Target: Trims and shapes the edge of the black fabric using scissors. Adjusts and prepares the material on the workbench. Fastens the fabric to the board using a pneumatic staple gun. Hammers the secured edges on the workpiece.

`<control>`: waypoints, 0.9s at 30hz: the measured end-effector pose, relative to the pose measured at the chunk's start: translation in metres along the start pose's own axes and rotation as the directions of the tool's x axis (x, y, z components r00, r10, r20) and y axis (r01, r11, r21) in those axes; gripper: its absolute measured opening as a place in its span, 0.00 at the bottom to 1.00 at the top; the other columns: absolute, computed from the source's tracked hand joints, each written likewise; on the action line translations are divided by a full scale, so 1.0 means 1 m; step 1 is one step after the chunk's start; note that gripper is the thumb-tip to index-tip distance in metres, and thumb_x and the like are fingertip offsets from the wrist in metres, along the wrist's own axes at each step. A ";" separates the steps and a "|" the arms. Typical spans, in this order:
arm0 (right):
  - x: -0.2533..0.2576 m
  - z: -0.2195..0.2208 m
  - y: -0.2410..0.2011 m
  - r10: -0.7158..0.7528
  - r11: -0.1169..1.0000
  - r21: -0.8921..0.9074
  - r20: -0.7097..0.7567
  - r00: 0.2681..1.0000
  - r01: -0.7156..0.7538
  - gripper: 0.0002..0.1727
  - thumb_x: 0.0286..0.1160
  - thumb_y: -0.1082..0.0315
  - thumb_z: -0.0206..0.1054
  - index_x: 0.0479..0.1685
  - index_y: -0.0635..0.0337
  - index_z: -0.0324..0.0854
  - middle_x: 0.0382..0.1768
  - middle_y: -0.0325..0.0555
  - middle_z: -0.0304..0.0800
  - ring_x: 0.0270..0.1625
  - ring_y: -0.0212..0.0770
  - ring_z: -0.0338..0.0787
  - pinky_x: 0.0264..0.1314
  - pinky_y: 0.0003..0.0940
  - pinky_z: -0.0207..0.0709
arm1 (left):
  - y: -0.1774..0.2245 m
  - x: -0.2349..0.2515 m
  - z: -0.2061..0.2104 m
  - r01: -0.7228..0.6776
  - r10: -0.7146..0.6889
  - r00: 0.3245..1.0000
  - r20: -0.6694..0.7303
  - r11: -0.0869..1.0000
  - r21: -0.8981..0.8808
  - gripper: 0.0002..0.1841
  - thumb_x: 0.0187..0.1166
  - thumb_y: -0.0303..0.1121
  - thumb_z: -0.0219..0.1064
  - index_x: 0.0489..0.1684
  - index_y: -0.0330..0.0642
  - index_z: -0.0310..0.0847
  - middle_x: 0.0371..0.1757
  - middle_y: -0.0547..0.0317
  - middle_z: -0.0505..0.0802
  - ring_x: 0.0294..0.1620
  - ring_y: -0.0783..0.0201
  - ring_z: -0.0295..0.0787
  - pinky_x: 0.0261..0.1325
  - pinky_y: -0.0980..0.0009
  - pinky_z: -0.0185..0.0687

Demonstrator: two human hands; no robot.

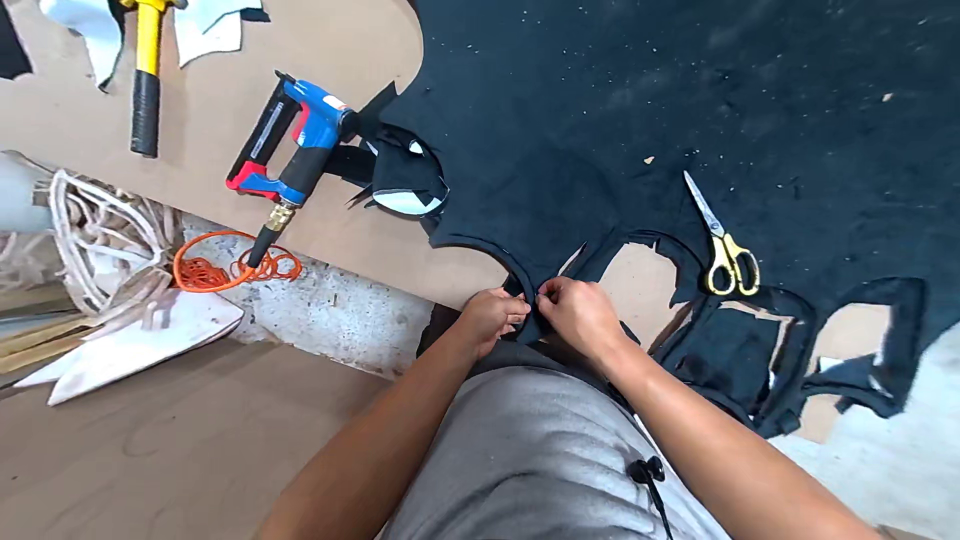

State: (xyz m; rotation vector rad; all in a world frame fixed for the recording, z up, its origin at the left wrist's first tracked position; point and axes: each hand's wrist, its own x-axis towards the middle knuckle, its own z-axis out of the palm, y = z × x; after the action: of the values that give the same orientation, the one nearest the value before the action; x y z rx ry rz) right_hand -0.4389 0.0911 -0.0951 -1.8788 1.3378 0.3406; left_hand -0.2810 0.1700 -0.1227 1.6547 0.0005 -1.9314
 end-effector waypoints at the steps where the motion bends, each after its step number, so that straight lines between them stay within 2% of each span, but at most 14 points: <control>1: 0.002 -0.001 0.000 0.008 1.000 -0.024 0.011 1.000 -0.008 0.11 0.77 0.54 0.66 0.42 0.46 0.92 0.31 0.41 0.94 0.38 0.47 0.94 0.41 0.57 0.84 | -0.002 0.002 -0.001 0.003 -0.003 1.000 -0.003 1.000 0.002 0.14 0.77 0.27 0.70 0.57 0.34 0.79 0.45 0.51 0.91 0.45 0.63 0.88 0.51 0.63 0.85; 4: 0.007 -0.004 -0.003 0.014 0.995 -0.101 0.047 0.999 -0.009 0.13 0.76 0.53 0.65 0.38 0.47 0.92 0.30 0.43 0.94 0.38 0.49 0.94 0.39 0.58 0.84 | -0.004 0.005 -0.003 0.013 -0.013 1.000 0.010 1.000 0.010 0.16 0.77 0.28 0.71 0.60 0.32 0.78 0.47 0.50 0.91 0.48 0.61 0.89 0.55 0.60 0.85; 6: 0.010 -0.007 -0.008 0.022 0.991 -0.133 0.075 0.997 -0.012 0.14 0.77 0.53 0.64 0.38 0.48 0.92 0.30 0.44 0.94 0.39 0.50 0.95 0.41 0.58 0.84 | -0.004 0.007 -0.003 0.007 -0.007 1.000 0.008 1.000 0.003 0.15 0.77 0.28 0.71 0.58 0.32 0.79 0.46 0.49 0.92 0.46 0.61 0.89 0.53 0.60 0.86; 11: 0.015 -0.012 -0.005 0.040 0.995 -0.100 0.166 0.985 -0.023 0.15 0.83 0.52 0.63 0.38 0.46 0.94 0.29 0.36 0.96 0.36 0.42 0.95 0.45 0.56 0.87 | -0.006 0.008 -0.005 0.000 0.001 1.000 0.023 1.000 -0.013 0.14 0.76 0.28 0.72 0.55 0.33 0.81 0.41 0.52 0.91 0.41 0.63 0.89 0.49 0.62 0.86; 13: 0.015 -0.013 -0.003 0.038 0.995 -0.103 0.194 0.980 -0.018 0.15 0.83 0.51 0.63 0.37 0.43 0.95 0.28 0.33 0.96 0.34 0.39 0.95 0.44 0.54 0.87 | -0.006 0.009 -0.005 -0.001 0.003 0.999 0.039 0.999 -0.046 0.15 0.76 0.26 0.71 0.58 0.33 0.81 0.42 0.52 0.92 0.41 0.63 0.89 0.49 0.62 0.86; 16: 0.011 -0.007 -0.005 0.038 0.993 -0.118 0.129 0.991 -0.023 0.15 0.76 0.52 0.65 0.32 0.48 0.93 0.29 0.42 0.94 0.37 0.48 0.94 0.41 0.60 0.84 | -0.004 0.006 -0.002 0.000 0.001 1.000 0.023 0.999 -0.036 0.14 0.78 0.26 0.70 0.58 0.33 0.78 0.41 0.54 0.90 0.39 0.65 0.87 0.45 0.65 0.85; 18: 0.008 -0.003 -0.008 0.044 0.989 -0.142 0.071 0.996 -0.034 0.15 0.71 0.50 0.67 0.30 0.50 0.90 0.28 0.47 0.91 0.37 0.52 0.93 0.37 0.60 0.82 | -0.003 0.005 -0.002 0.010 -0.010 1.000 0.006 1.000 -0.026 0.14 0.80 0.27 0.69 0.59 0.33 0.77 0.43 0.53 0.91 0.40 0.65 0.88 0.46 0.65 0.86; 22: 0.005 0.000 -0.014 0.028 0.979 -0.202 0.014 1.000 -0.025 0.14 0.72 0.52 0.67 0.37 0.53 0.88 0.30 0.50 0.92 0.39 0.55 0.94 0.37 0.59 0.83 | -0.003 0.009 -0.002 0.016 -0.016 1.000 -0.009 1.000 -0.027 0.12 0.79 0.27 0.69 0.55 0.32 0.81 0.37 0.55 0.91 0.34 0.66 0.88 0.41 0.67 0.85; 25: 0.008 -0.003 -0.003 -0.011 0.997 -0.075 0.028 1.000 0.013 0.12 0.71 0.53 0.67 0.35 0.48 0.90 0.27 0.44 0.91 0.36 0.49 0.93 0.36 0.57 0.82 | -0.003 0.008 -0.003 0.003 -0.003 1.000 0.015 1.000 -0.025 0.09 0.79 0.27 0.69 0.51 0.33 0.82 0.35 0.56 0.91 0.34 0.65 0.88 0.43 0.65 0.87; 27: 0.009 -0.007 0.001 0.025 0.999 0.019 0.073 0.997 -0.026 0.10 0.72 0.52 0.68 0.35 0.44 0.91 0.27 0.38 0.93 0.34 0.43 0.93 0.38 0.55 0.84 | -0.003 0.009 -0.004 0.004 -0.004 1.000 0.026 1.000 -0.023 0.10 0.79 0.28 0.70 0.53 0.33 0.82 0.36 0.56 0.90 0.35 0.65 0.87 0.43 0.64 0.86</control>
State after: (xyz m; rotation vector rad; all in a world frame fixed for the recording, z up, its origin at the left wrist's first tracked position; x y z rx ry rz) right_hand -0.4372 0.0796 -0.0963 -1.8177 1.3128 0.4033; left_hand -0.2789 0.1698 -0.1327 1.6152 0.0156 -1.9488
